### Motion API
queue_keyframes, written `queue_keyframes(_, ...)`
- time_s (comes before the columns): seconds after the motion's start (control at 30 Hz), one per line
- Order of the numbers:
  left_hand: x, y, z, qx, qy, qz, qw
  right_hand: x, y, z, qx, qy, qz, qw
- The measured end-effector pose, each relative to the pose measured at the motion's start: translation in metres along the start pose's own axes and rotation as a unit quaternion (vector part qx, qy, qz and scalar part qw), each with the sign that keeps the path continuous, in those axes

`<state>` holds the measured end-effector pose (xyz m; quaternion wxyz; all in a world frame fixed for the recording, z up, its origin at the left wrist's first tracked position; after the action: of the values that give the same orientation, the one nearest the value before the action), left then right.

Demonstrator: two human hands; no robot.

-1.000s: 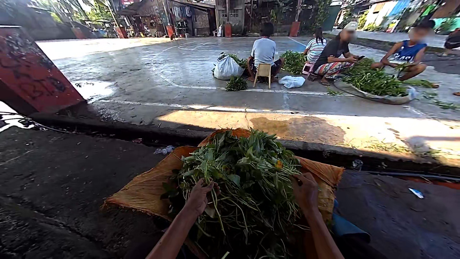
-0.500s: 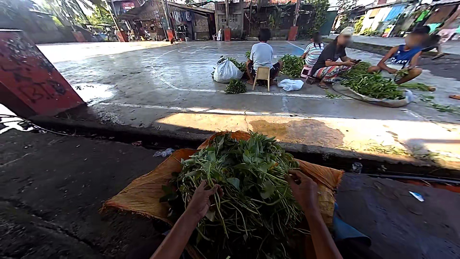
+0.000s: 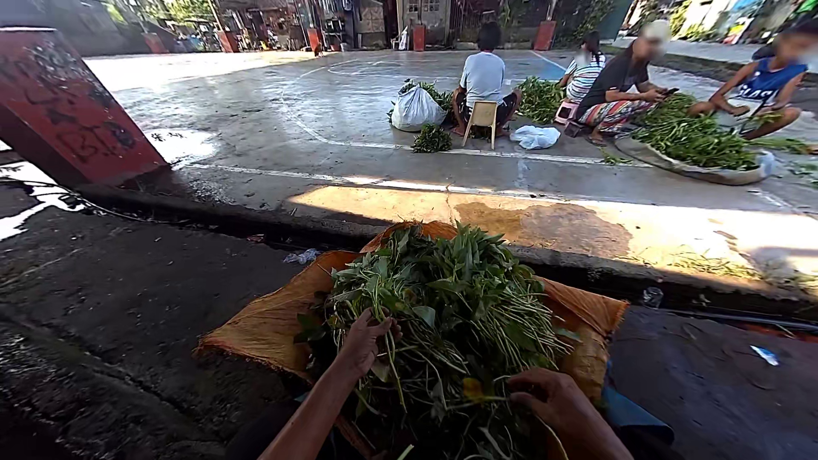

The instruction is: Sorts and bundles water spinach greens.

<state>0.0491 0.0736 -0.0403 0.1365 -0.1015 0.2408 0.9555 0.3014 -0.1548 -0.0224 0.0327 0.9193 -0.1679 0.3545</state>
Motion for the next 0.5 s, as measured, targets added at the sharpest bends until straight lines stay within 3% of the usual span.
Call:
queue_keyframes(0.07,-0.006,0.0,-0.002,0.0,-0.009,-0.012,1.0,-0.028,-0.014,0.051,-0.113,0.038,-0.007,0.993)
queue_keyframes(0.17,-0.013,0.0,-0.01,0.006,-0.009,-0.021,1.0,-0.046,-0.034,0.108,-0.187,0.088,0.111,0.972)
queue_keyframes(0.37,-0.018,0.001,-0.015,0.011,0.013,-0.037,0.999,-0.048,-0.056,0.121,-0.206,0.184,0.17,0.946)
queue_keyframes(0.5,-0.016,0.002,-0.013,0.014,0.012,-0.031,0.999,-0.022,-0.056,0.124,-0.204,0.062,0.201,0.956)
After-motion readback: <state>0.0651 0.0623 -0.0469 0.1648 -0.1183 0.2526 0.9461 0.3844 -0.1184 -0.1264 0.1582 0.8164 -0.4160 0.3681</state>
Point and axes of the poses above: each hand's wrist, its own y-axis away from the middle knuckle, its own x-axis out of the back of the hand, z = x × y, the point moved 10 cm from there along -y, towards the middle knuckle, and after that the axes turned 5 degrees about z, right-handed, at the moved point
